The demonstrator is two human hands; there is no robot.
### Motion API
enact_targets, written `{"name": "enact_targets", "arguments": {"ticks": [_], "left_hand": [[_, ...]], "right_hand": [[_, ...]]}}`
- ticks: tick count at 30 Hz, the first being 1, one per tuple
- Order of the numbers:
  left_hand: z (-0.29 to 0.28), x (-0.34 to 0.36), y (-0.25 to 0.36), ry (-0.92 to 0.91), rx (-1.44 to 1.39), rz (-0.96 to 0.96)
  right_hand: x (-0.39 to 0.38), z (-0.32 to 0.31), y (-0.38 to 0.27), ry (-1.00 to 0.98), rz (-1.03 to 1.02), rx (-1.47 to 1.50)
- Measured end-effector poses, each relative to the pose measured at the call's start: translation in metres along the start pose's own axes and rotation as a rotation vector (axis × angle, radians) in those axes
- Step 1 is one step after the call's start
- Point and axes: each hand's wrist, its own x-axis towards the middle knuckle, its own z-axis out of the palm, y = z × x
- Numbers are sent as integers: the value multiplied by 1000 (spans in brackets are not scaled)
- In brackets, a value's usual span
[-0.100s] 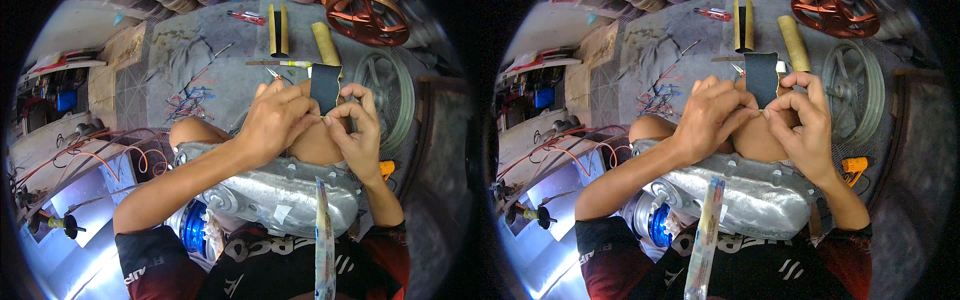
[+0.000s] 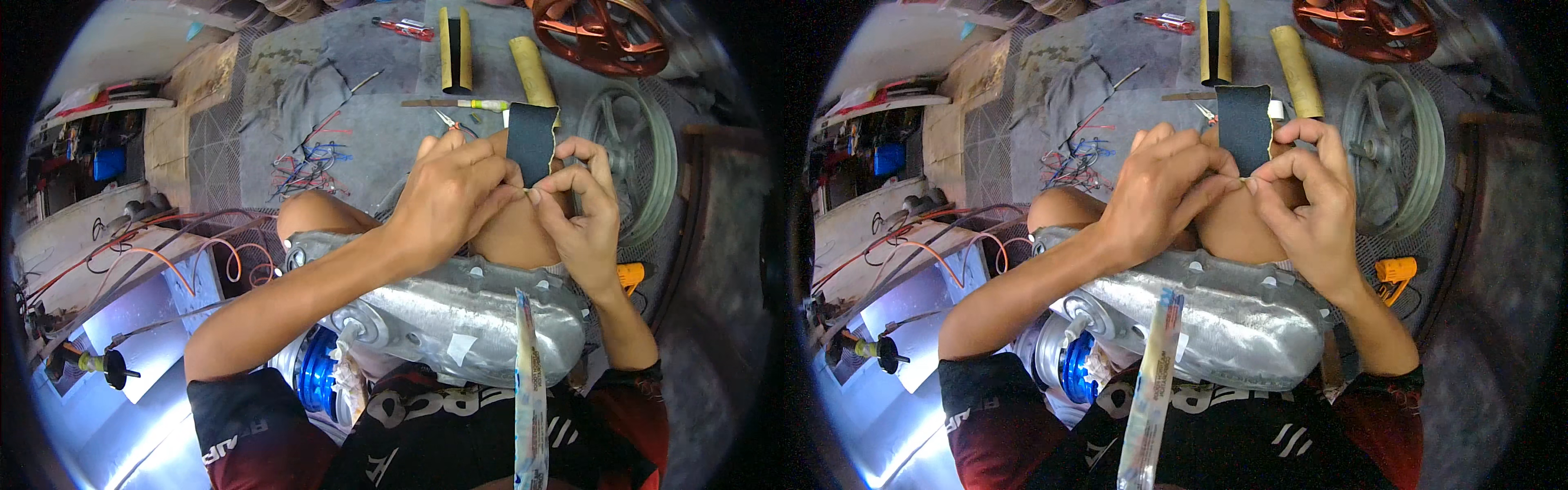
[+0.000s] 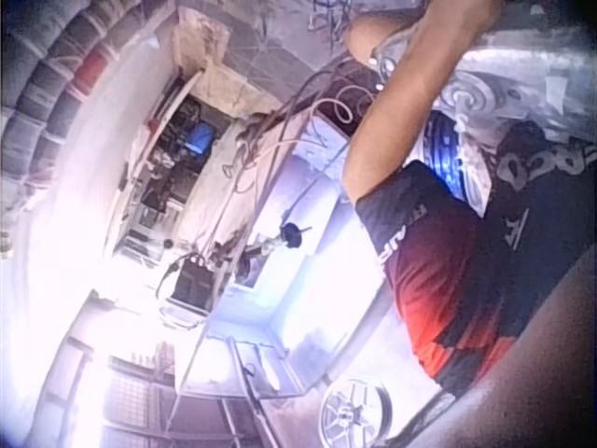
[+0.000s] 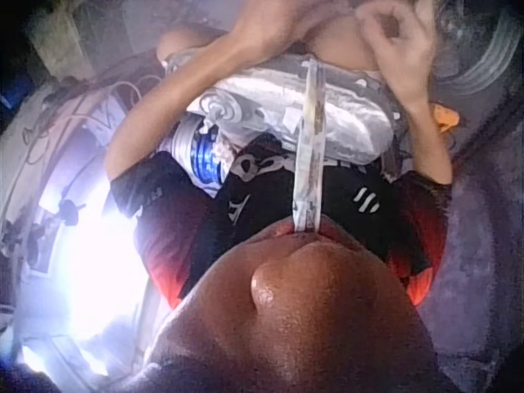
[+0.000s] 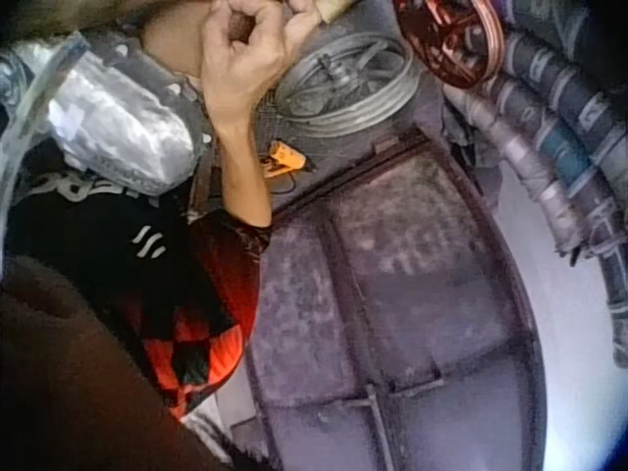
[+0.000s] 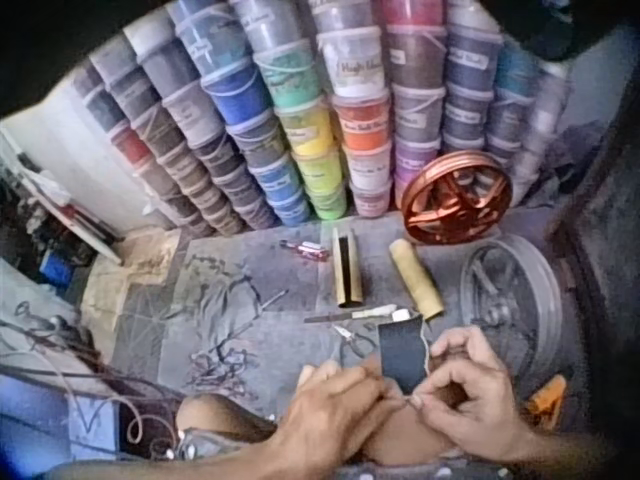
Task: The person sits on the floor and works on a silver engine part resting on their lap. They apply white tape to several small holes and openings, then use a dark abrasive sheet to sand or clean the surface of the part.
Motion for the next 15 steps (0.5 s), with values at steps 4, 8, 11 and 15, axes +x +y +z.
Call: {"name": "enact_targets", "arguments": {"ticks": [4, 8, 11, 15], "left_hand": [[-1, 4, -1, 11, -81, -79], [3, 7, 2, 97, -221, -181], [6, 7, 0, 121, -279, -210], [9, 7, 2, 112, -373, -339]], "right_hand": [[2, 8, 7, 45, -3, 145], [7, 7, 14, -2, 69, 215], [6, 10, 16, 22, 147, 393], [10, 7, 14, 10, 231, 361]]}}
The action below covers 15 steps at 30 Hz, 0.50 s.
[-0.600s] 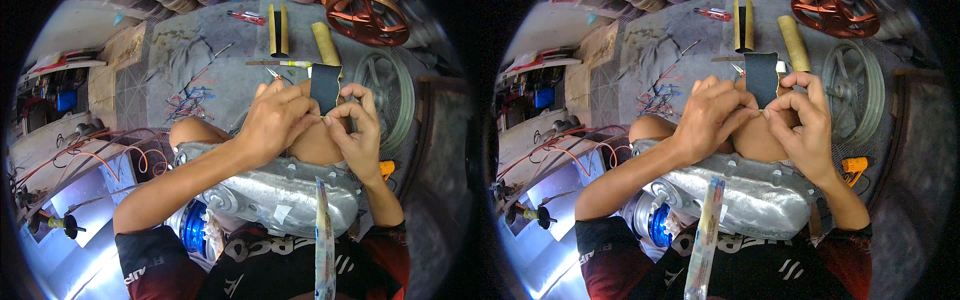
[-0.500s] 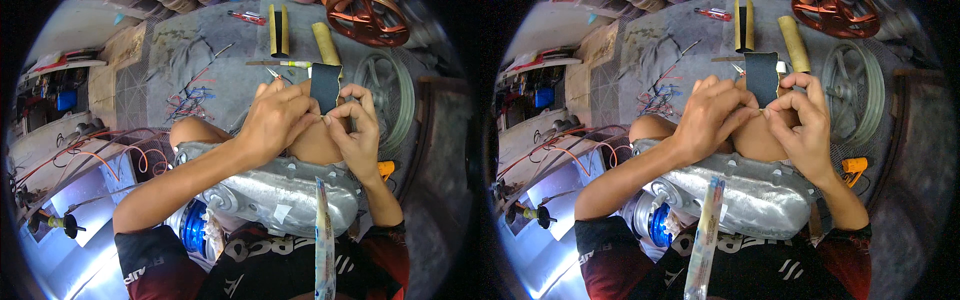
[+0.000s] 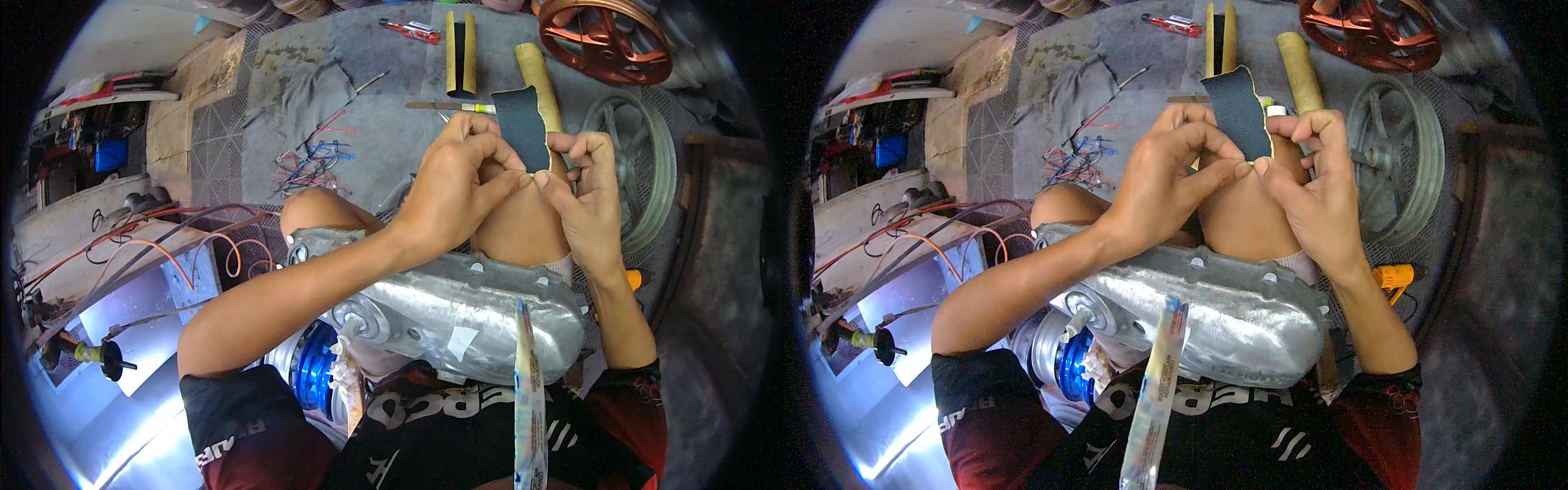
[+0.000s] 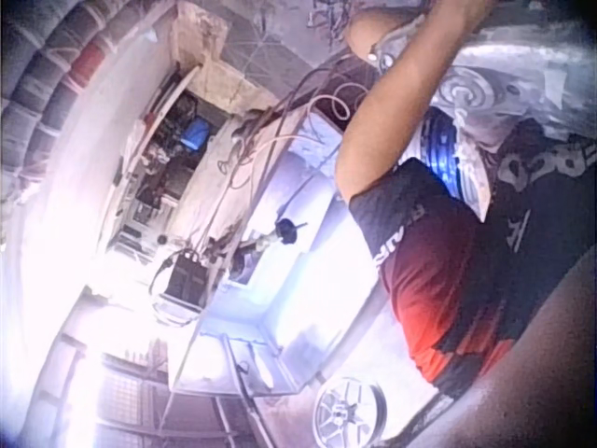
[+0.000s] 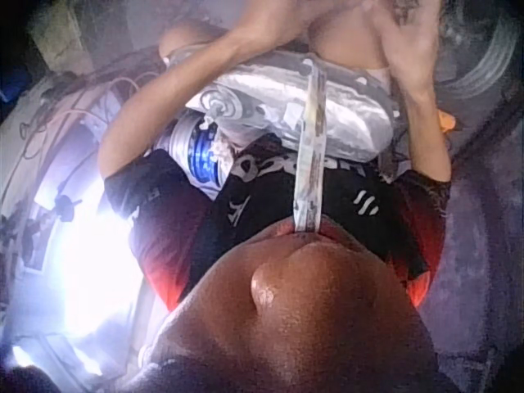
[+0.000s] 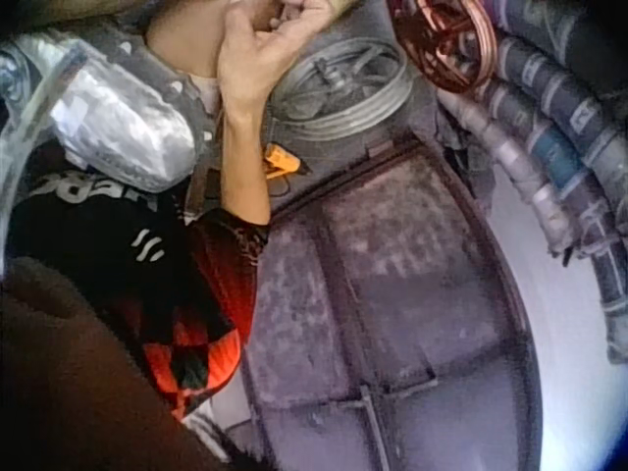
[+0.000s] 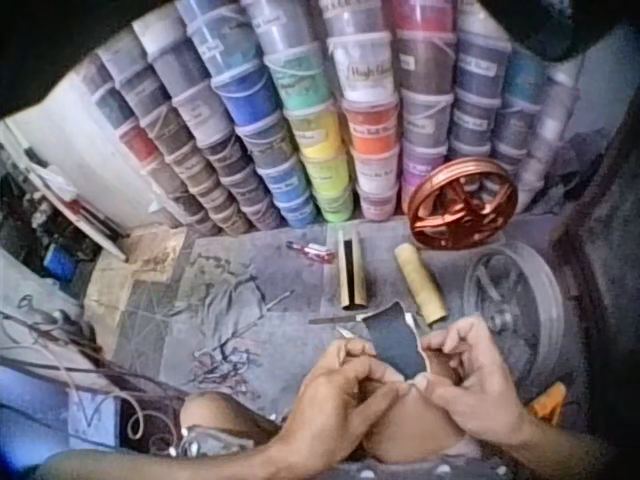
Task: The person sits on the floor and works on a silver engine part resting on their lap. They apply white tape to several small holes and openings, then use a dark abrasive sheet to sand or clean the surface of the part.
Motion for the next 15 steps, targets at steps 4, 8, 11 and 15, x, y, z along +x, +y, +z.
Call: {"name": "enact_targets", "arguments": {"ticks": [4, 8, 11, 15], "left_hand": [[0, 2, -5, 0, -5, -12], [4, 3, -13, -38, -171, -176], [3, 8, -8, -65, -421, -387], [11, 12, -15, -41, -755, -332]], "right_hand": [[4, 3, -4, -21, 40, 122], [7, 2, -6, -61, 106, 143], [10, 0, -8, -71, 141, 169], [15, 1, -5, -88, 163, 228]]}}
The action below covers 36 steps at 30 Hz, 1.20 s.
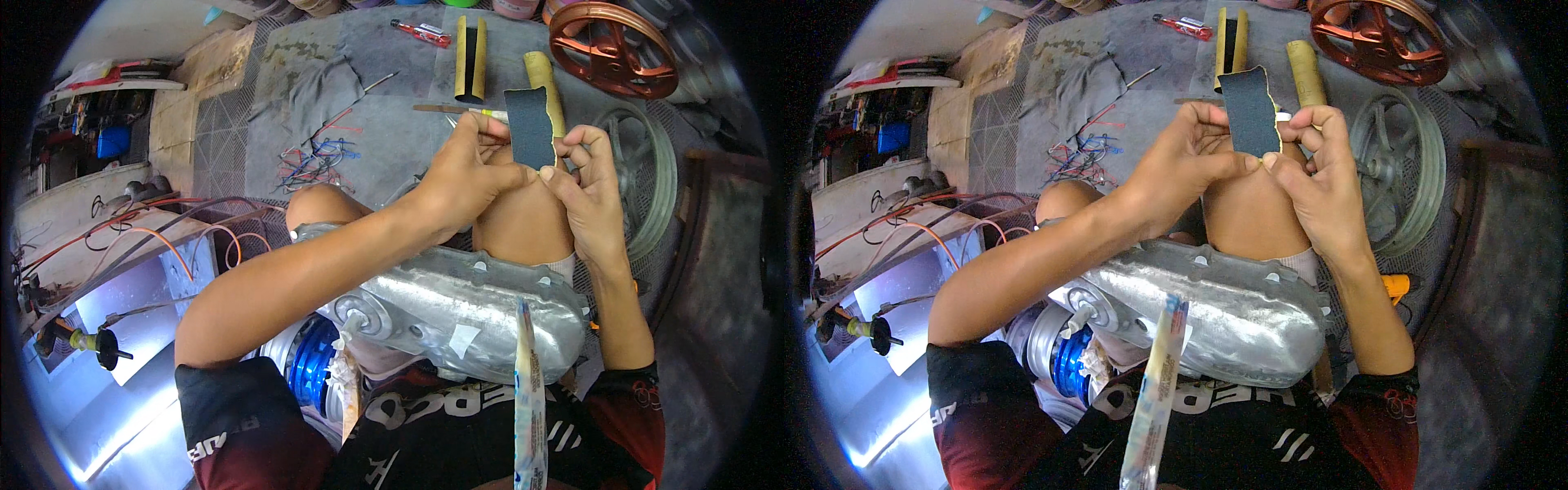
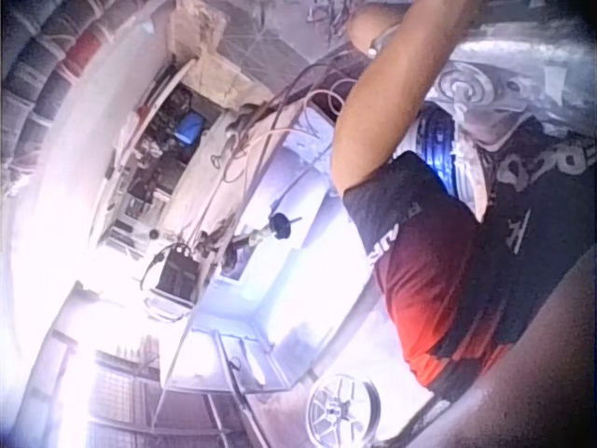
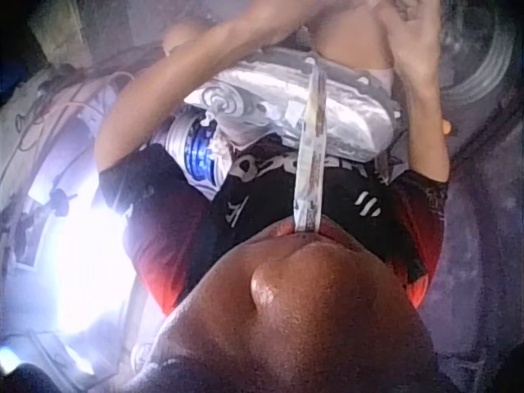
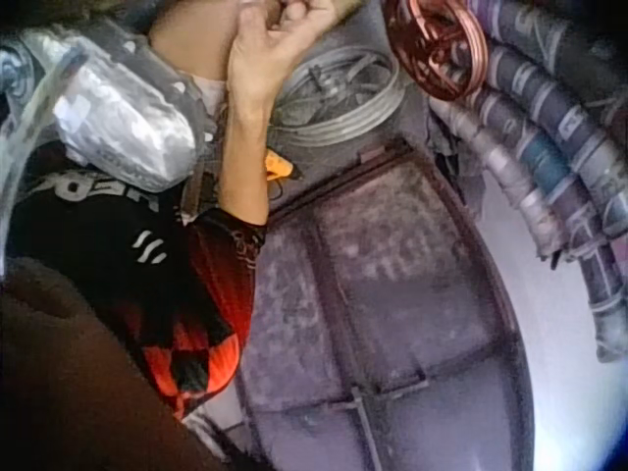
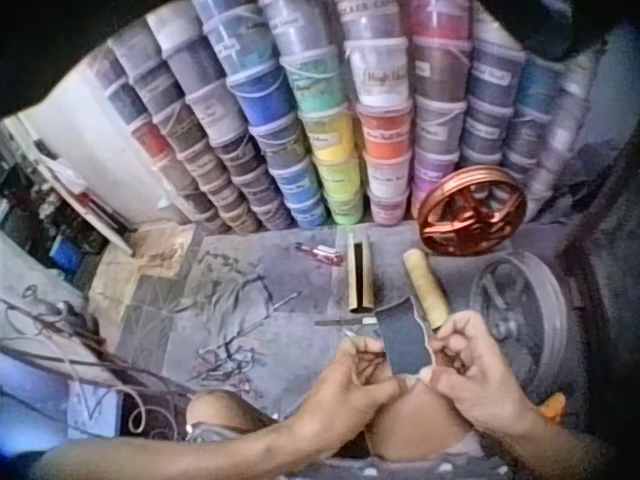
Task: The person sits on the floor and works on a silver engine part resting on their lap. They apply white tape to several small holes and openings, then use a dark abrasive sheet to sand or clean the surface of the part.
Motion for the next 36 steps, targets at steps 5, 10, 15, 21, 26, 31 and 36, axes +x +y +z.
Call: {"name": "enact_targets", "arguments": {"ticks": [5, 10, 15, 21, 26, 31, 36], "left_hand": [[8, 0, 17, 29, -37, -170], [7, 2, 16, -1, -47, -154], [9, 0, 17, 31, -51, -129], [6, 1, 5, 20, -24, -47], [6, 1, 5, 12, -66, -55], [5, -1, 7, 18, -61, -67], [5, -4, 5, -26, -39, -75]], "right_hand": [[-2, 2, 1, 51, 6, 75], [1, 3, 2, 51, 14, 98], [2, 3, 3, 28, -11, 84], [5, 6, 7, 37, -32, 59], [7, 5, 4, 11, -34, 54], [10, 3, 2, 3, -29, -40], [8, 4, 0, 16, -13, 21]]}}
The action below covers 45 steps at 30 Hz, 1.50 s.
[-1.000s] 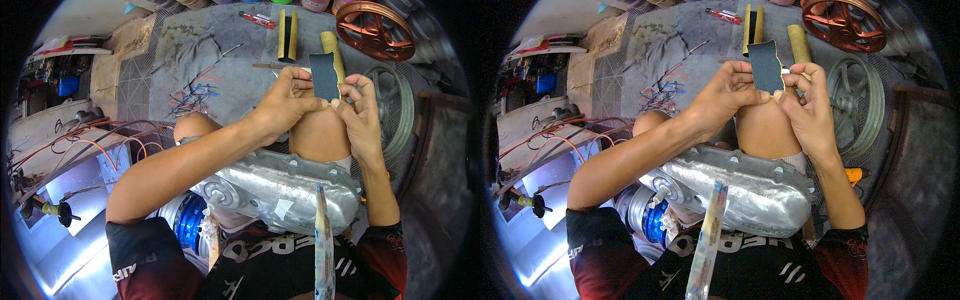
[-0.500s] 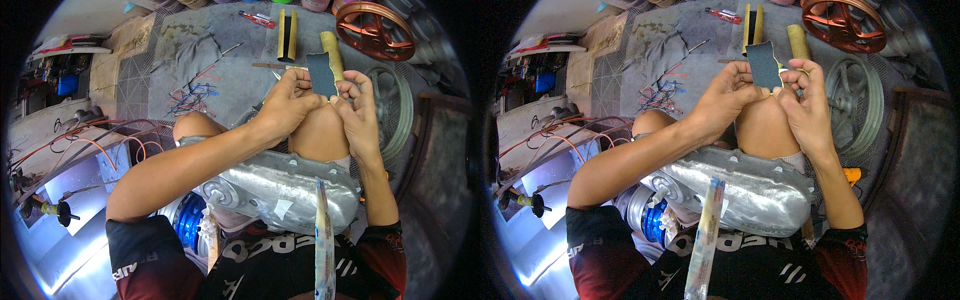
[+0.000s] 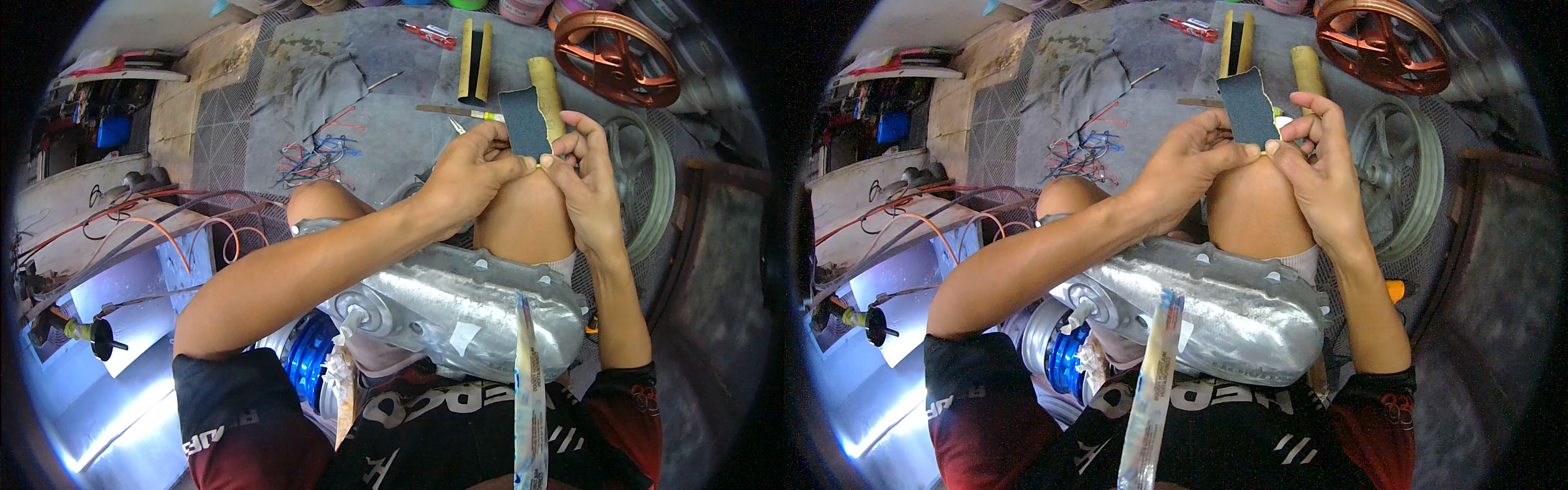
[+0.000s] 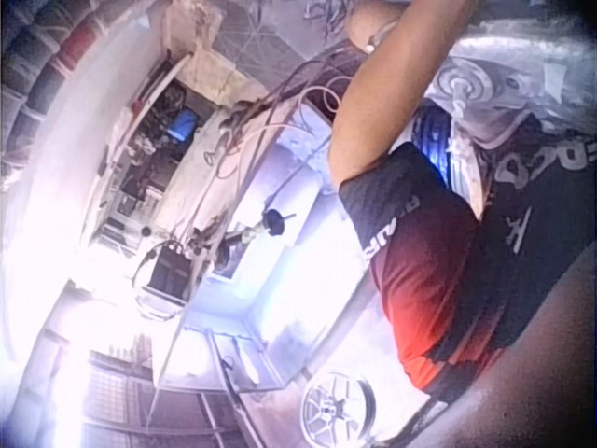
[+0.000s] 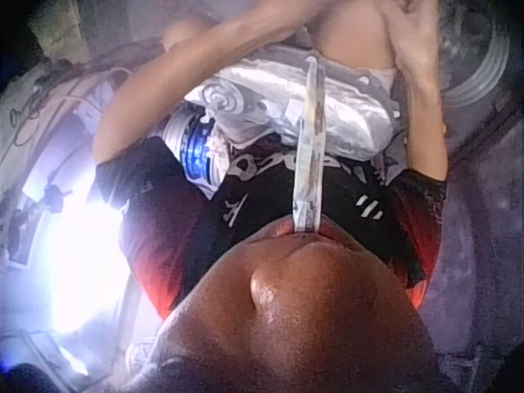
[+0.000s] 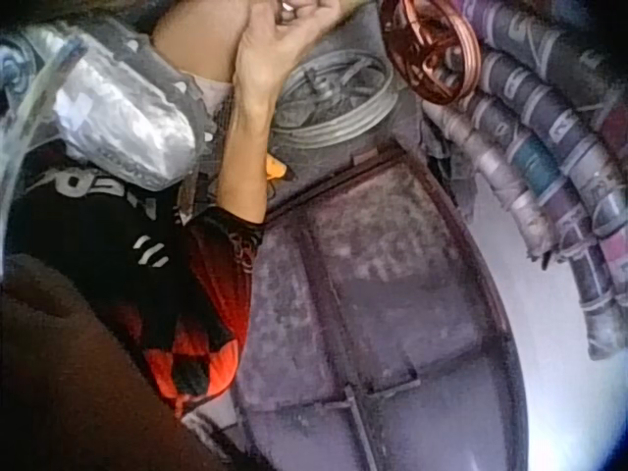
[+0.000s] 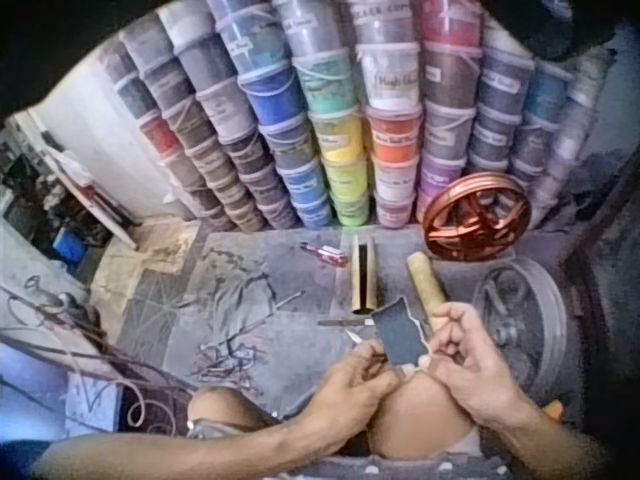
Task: The person sits on the floor and works on a silver engine part resting on their lap. They apply white tape to several small holes and openings, then use a dark abrasive sheet to sand or clean the surface of the part.
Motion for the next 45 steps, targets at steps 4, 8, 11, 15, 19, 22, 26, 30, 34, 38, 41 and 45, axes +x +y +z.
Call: {"name": "enact_targets", "arguments": {"ticks": [4, 8, 11, 15, 19, 22, 26, 30, 34, 38, 41, 45], "left_hand": [[-1, -3, 10, 15, 276, 49], [-4, -5, 5, 41, 734, 445], [-3, -11, 19, 4, 912, 577], [-1, -17, 21, -59, 973, 713], [-2, -26, 28, -146, 1024, 623], [-2, -29, 28, -150, 990, 592], [-6, -24, 15, -148, 969, 476], [-9, -18, 6, -95, 886, 435], [-10, -17, -4, -50, 842, 420], [-9, -18, 2, -18, 764, 299], [-10, -18, 1, 17, 701, 258], [-18, -10, 3, 10, 608, 151]], "right_hand": [[-2, -3, -4, -13, -103, -126], [-18, -3, -9, 91, -352, -522], [-26, -1, -13, 169, -483, -665], [-36, -4, -12, 151, -508, -671], [-65, -5, -14, 144, -451, -584], [-65, -7, -11, 104, -423, -635], [-57, -12, -9, 55, -389, -633], [-44, -16, -11, 21, -444, -605], [-46, -13, -7, -5, -306, -483], [-33, -16, -1, -1, -241, -319], [-29, -11, 2, 27, -273, -324], [-22, -9, 3, 48, -277, -387]]}}
